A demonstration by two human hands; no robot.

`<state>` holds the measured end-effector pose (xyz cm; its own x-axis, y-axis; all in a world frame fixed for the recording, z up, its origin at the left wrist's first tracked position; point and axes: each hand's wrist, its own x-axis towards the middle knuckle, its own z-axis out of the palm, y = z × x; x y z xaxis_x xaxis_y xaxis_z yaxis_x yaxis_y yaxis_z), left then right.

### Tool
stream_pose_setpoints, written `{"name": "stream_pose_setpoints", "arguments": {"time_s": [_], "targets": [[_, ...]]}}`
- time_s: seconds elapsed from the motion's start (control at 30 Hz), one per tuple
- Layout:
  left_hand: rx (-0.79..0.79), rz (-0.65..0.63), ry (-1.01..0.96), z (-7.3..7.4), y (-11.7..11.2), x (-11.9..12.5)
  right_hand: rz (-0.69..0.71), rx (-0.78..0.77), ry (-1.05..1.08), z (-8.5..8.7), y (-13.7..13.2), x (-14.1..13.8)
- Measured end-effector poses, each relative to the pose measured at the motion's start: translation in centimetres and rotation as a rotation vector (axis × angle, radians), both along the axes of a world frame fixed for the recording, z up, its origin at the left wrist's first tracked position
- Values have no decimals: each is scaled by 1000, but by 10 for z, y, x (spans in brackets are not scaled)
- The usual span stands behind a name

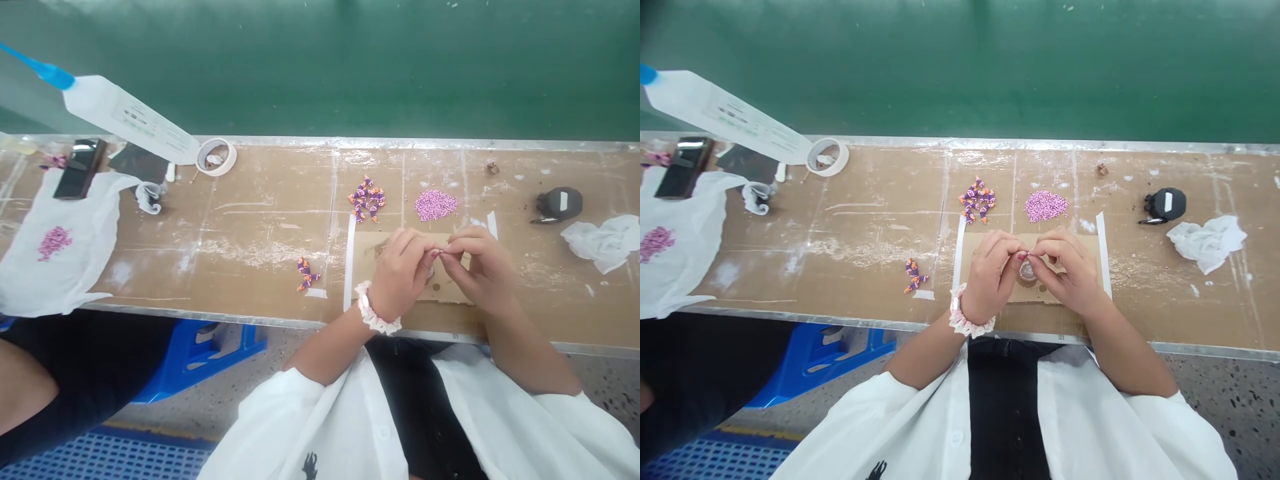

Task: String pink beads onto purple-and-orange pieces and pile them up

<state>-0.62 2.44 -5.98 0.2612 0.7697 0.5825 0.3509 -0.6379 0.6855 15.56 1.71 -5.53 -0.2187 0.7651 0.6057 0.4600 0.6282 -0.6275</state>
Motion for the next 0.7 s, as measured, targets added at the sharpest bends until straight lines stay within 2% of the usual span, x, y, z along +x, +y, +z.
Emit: {"name": "stream_pose_setpoints", "arguments": {"time_s": [0.17, 0.4, 0.7], "targets": [[-8, 3, -12, -2, -2, 0, 3, -47, 37, 1, -1, 1], [12, -17, -15, -2, -1, -1, 32, -7, -42, 10, 1, 0], [-74, -54, -36, -3, 0, 1, 40, 11, -78, 8, 3, 1]]}}
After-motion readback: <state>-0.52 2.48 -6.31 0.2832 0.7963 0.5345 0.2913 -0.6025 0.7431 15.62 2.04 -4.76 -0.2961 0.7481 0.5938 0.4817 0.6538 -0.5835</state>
